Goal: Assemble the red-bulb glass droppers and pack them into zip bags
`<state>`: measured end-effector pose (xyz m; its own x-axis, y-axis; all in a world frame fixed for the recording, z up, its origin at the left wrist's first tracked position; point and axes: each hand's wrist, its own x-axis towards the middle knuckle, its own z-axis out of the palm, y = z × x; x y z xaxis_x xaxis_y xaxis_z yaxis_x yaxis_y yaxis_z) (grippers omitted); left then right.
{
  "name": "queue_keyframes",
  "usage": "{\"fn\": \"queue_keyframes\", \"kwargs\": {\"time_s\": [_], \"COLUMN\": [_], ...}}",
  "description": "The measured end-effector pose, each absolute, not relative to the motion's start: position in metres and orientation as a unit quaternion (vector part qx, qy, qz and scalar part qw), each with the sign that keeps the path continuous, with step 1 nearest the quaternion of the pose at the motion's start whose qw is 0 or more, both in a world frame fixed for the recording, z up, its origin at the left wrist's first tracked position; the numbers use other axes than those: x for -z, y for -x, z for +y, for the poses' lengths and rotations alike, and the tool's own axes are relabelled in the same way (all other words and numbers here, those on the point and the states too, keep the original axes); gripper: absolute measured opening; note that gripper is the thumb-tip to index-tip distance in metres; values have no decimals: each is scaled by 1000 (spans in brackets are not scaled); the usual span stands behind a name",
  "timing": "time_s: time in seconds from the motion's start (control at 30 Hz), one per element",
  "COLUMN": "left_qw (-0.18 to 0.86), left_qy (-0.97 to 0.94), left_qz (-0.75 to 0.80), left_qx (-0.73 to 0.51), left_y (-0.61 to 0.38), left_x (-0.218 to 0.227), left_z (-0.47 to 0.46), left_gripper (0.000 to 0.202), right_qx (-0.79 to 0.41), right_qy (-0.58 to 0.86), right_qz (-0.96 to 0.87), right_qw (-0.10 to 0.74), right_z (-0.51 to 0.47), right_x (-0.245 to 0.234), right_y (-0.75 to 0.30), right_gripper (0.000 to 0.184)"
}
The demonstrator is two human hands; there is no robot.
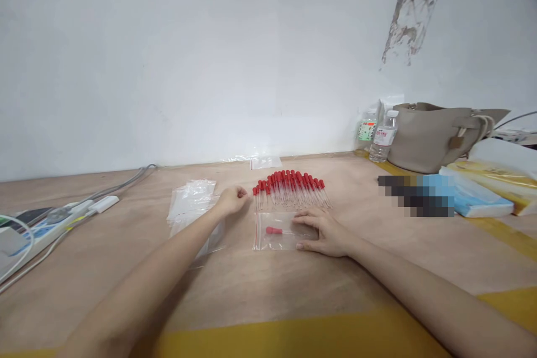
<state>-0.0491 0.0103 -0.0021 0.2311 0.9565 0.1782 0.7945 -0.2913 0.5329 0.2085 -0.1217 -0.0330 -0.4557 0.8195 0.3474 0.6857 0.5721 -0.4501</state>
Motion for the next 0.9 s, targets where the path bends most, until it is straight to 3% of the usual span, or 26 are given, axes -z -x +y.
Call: {"fn": "queue_keyframes", "kwargs": {"time_s": [0.2,0.47,0.67,0.9], "left_qw": [204,287,321,460], "left_qy": [-702,-623,-595,-569], "left_qz": [650,676,597,430], "left_qx": [-208,-268,-433,-529], "left_y": [18,9,38,75], "left_x": [2,-5,-10,16], "left_z": [36,42,11,-56], "left_gripper": [23,9,36,39], "right_qx": [-126,-135,-131,-141], "right_qy": [428,426,429,431], "right_qz": [-854,-853,-852,-850], "right_qw": [268,270,270,269], "right_z": [-120,-118,-117,-115], "right_x": [34,34,35,39], "right_y": [-207,-209,-210,-211], "right_gripper": [55,57,57,58]}}
